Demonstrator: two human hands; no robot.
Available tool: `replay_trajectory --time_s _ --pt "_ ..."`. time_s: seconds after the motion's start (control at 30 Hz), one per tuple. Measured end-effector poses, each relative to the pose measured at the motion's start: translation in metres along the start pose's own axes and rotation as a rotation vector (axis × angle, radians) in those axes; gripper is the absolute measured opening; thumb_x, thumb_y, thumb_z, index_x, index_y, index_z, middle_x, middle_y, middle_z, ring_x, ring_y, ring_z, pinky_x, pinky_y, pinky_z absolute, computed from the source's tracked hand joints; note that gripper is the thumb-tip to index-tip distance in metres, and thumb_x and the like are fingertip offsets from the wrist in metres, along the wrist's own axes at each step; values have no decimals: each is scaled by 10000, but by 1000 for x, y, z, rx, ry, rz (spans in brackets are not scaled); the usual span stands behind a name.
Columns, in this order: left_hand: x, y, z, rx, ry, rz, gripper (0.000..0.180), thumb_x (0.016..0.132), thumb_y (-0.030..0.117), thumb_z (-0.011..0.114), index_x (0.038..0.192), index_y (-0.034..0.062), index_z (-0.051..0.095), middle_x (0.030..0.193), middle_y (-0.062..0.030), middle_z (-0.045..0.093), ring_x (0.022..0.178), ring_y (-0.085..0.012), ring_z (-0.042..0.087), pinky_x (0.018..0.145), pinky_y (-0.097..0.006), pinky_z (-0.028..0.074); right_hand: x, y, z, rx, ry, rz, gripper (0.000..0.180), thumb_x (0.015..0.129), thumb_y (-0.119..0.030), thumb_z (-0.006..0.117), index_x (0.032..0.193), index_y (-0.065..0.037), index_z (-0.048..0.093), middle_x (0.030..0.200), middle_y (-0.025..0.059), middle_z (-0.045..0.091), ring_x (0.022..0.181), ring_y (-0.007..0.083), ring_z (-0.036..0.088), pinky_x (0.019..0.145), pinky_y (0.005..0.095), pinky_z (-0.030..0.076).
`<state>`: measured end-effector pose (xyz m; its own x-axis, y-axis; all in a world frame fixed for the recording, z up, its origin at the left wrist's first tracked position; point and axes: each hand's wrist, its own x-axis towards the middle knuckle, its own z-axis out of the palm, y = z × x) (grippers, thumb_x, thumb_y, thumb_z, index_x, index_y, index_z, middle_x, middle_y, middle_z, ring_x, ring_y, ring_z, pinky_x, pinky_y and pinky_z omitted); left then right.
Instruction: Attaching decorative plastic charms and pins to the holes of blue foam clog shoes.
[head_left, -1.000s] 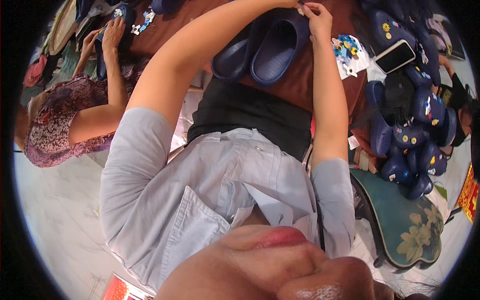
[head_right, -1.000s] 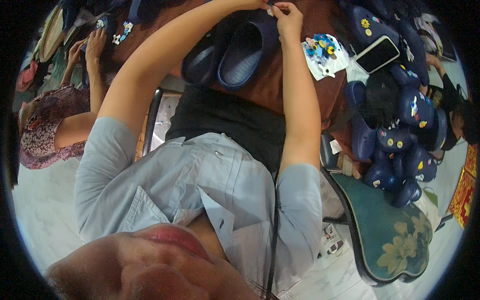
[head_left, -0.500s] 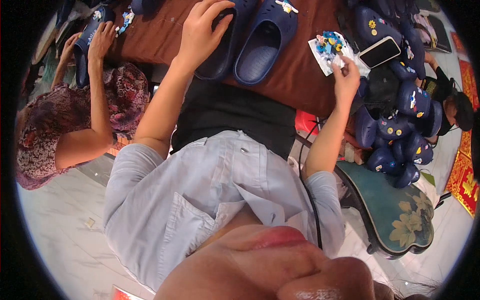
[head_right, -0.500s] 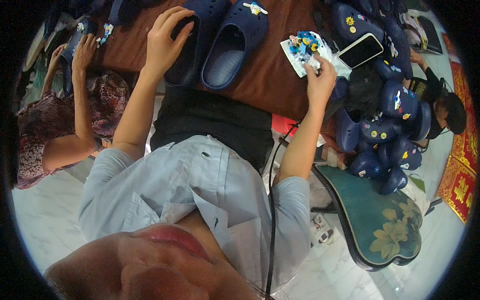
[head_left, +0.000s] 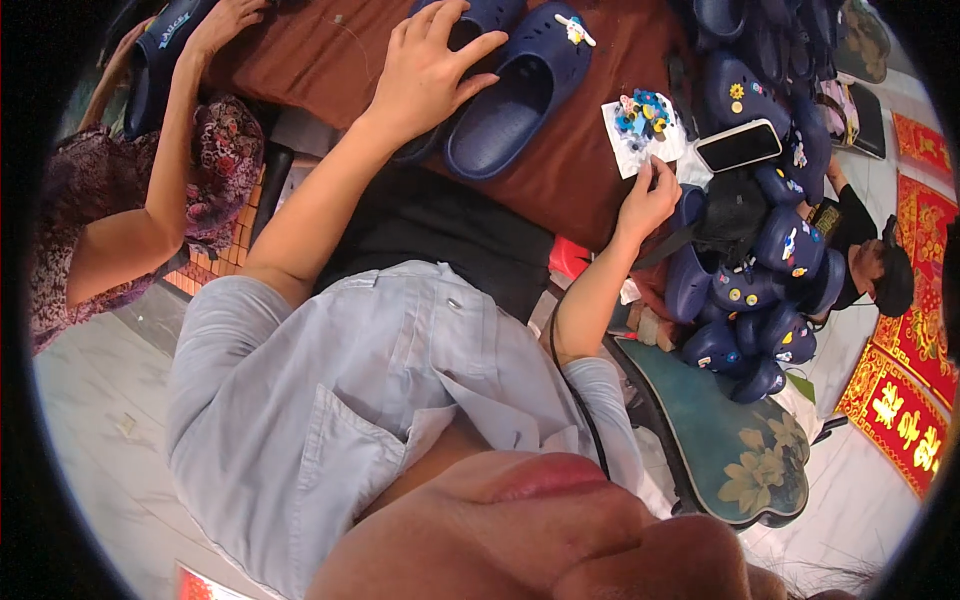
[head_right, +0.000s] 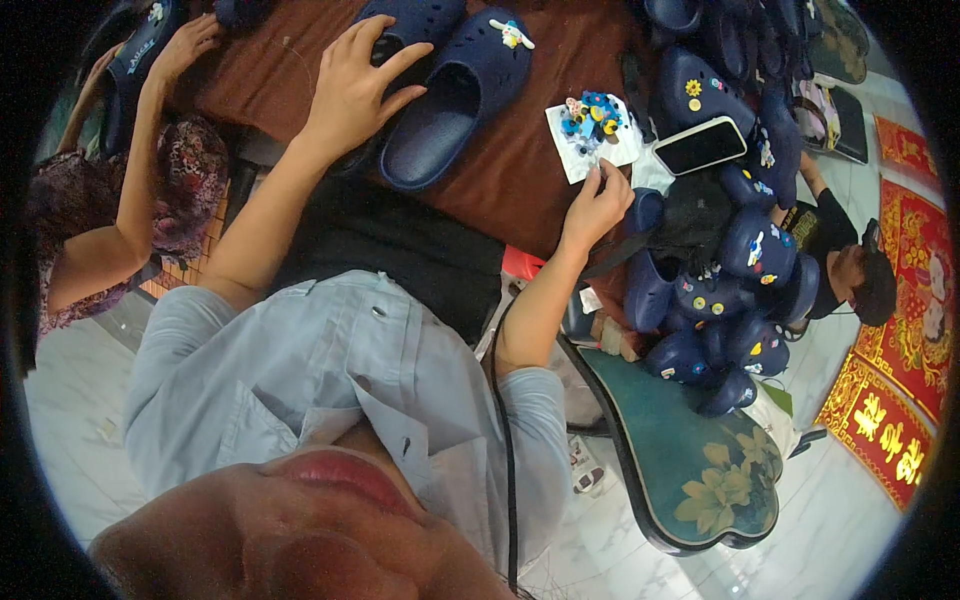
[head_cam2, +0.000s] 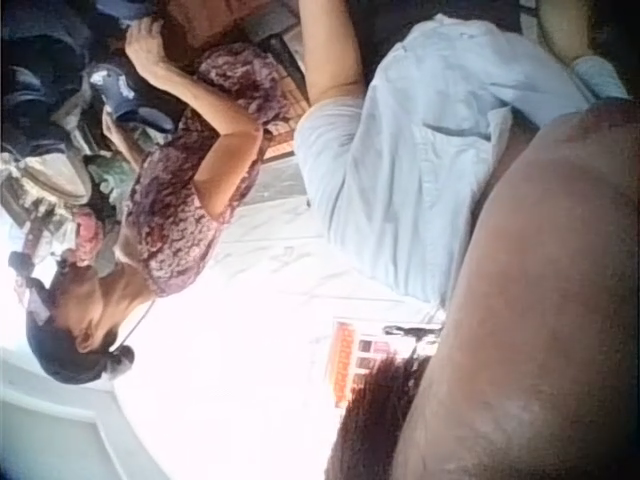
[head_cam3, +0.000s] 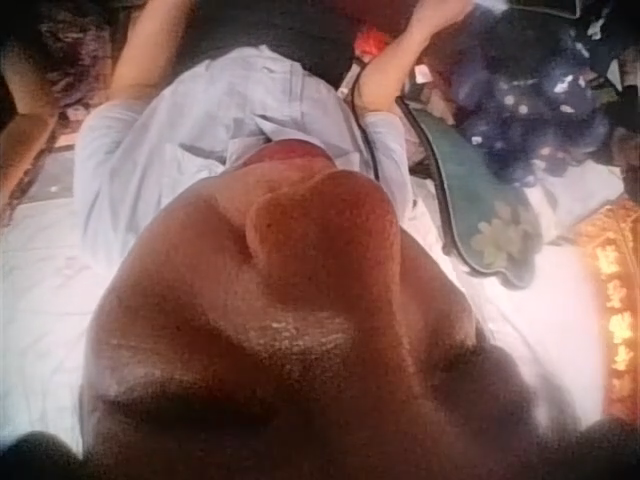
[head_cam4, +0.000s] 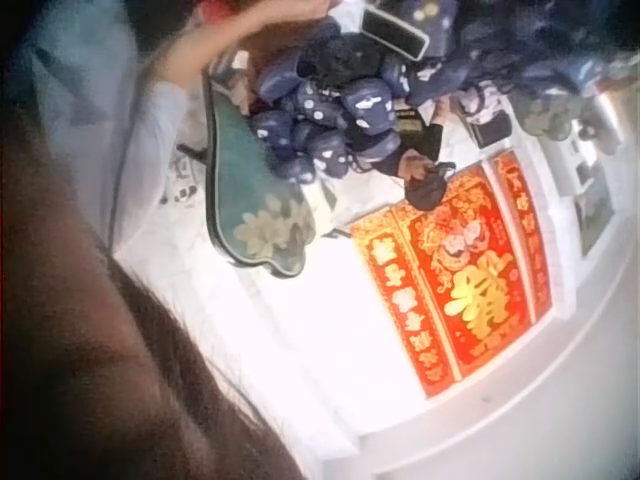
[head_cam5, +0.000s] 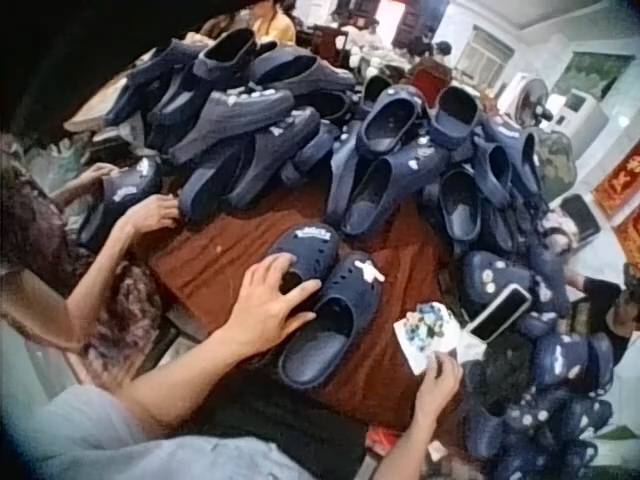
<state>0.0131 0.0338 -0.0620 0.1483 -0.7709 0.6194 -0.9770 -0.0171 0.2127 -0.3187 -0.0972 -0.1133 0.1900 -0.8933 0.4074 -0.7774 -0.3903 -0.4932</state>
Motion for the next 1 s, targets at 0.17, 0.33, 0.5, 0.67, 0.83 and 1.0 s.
replay_trajectory --time_s 0.17,0.33,0.5,0.67,0.83,1.0 --pt "-1 0 0 -26 4 4 487 790 338 786 1254 277 652 1369 -131 500 1278 -341 479 1021 -486 400 8 -16 -1 127 169 40 180 925 -91 649 1074 -2 697 987 128 707 952 272 631 845 394 501" --pt "4 0 -7 -68 -58 -27 520 747 302 798 1229 190 641 1346 -220 454 1264 -422 433 1032 -526 363 57 -69 18 911 -126 118 189 912 5 649 1100 22 663 1008 83 689 904 136 634 825 265 503" --pt "7 2 -6 -62 -32 -17 513 734 310 801 1209 192 650 1342 -219 459 1254 -414 447 1020 -524 377 111 -88 50 1094 -571 23 120 891 14 682 1010 0 677 893 28 685 740 83 612 662 213 478" --pt "6 2 -6 -55 -20 -5 516 715 310 809 1193 185 659 1332 -213 470 1232 -414 465 1005 -519 393 97 -92 74 1182 -647 25 93 889 -4 707 980 5 694 869 32 689 728 84 617 628 203 487" --pt "6 0 -8 -64 -39 -26 499 695 301 811 1159 178 675 1323 -212 476 1221 -406 475 997 -513 396 94 -90 72 1122 -597 -33 85 859 -8 735 937 15 711 916 44 691 817 112 652 734 236 529" --pt "7 2 -8 -12 -38 -24 507 684 293 814 1159 181 678 1317 -212 482 1218 -411 478 997 -509 398 95 -85 71 971 -564 -155 72 829 -18 751 892 -3 719 947 26 674 832 91 628 744 227 493"
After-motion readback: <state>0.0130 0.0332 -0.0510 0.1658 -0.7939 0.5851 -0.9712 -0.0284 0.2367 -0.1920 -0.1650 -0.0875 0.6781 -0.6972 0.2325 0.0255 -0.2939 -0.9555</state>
